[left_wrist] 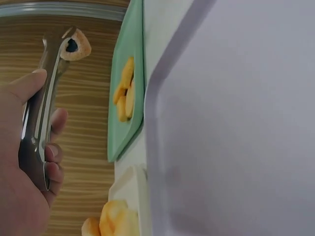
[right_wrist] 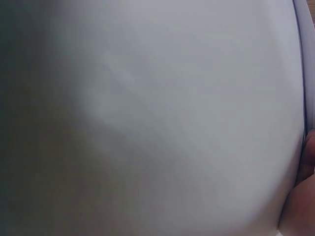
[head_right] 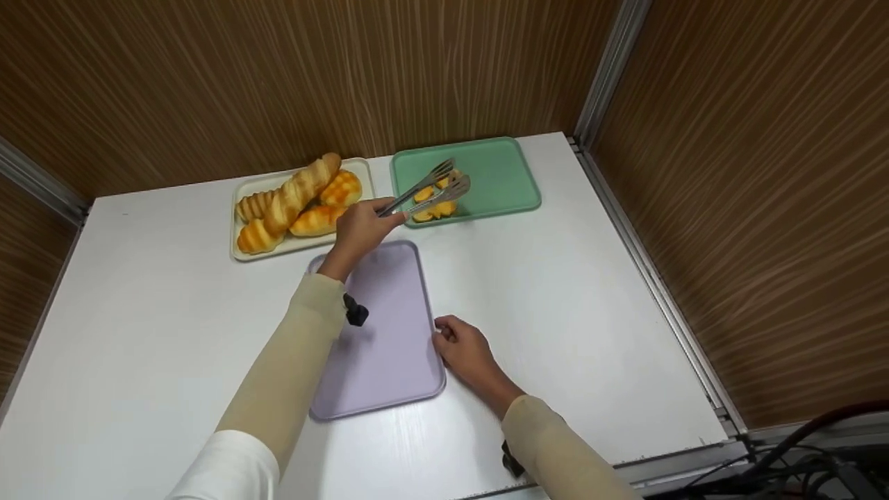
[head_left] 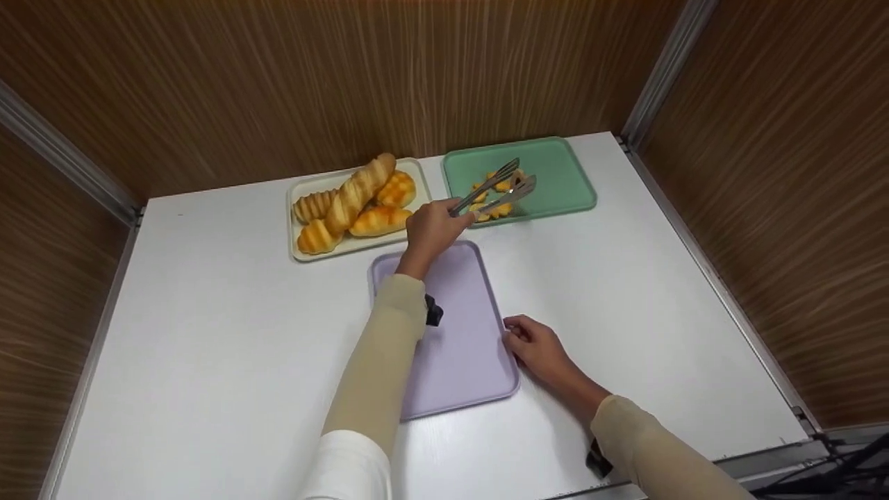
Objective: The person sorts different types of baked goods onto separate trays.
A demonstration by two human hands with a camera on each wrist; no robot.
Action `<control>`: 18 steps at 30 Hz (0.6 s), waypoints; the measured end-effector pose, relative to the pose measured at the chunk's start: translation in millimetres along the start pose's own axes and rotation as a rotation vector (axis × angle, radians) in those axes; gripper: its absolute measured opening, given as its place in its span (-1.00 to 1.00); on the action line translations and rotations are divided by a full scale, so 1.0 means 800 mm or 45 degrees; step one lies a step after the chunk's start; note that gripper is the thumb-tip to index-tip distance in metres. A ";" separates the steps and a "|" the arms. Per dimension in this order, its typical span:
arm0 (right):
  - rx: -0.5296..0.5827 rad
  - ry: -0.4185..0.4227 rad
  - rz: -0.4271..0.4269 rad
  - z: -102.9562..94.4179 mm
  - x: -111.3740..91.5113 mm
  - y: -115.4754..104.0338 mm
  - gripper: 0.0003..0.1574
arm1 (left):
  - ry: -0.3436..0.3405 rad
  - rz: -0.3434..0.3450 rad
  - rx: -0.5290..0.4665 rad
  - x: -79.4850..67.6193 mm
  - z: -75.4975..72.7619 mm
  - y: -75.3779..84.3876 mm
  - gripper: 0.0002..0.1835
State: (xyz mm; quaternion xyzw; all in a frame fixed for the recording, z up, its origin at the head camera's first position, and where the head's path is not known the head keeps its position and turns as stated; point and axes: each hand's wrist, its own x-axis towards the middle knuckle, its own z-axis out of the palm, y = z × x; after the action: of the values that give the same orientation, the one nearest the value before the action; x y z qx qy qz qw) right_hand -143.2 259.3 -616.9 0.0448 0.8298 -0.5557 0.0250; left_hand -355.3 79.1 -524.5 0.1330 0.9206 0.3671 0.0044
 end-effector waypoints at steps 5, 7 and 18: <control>0.018 -0.029 -0.018 -0.009 -0.006 -0.001 -0.70 | 0.040 -0.048 0.023 0.016 0.031 0.013 -0.49; 0.014 -0.025 -0.021 -0.012 -0.007 -0.002 -0.70 | 0.040 -0.074 0.050 0.019 0.041 0.016 -0.50; -0.037 0.007 -0.017 -0.010 -0.006 -0.002 -0.71 | 0.033 -0.091 0.122 0.029 0.070 0.026 -0.48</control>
State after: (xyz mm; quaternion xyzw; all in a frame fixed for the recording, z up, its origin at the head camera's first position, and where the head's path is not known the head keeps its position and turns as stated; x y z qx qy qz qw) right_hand -138.4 265.6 -612.1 0.0405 0.8381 -0.5436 0.0197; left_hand -366.6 137.1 -549.2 0.0954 0.9413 0.3237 -0.0007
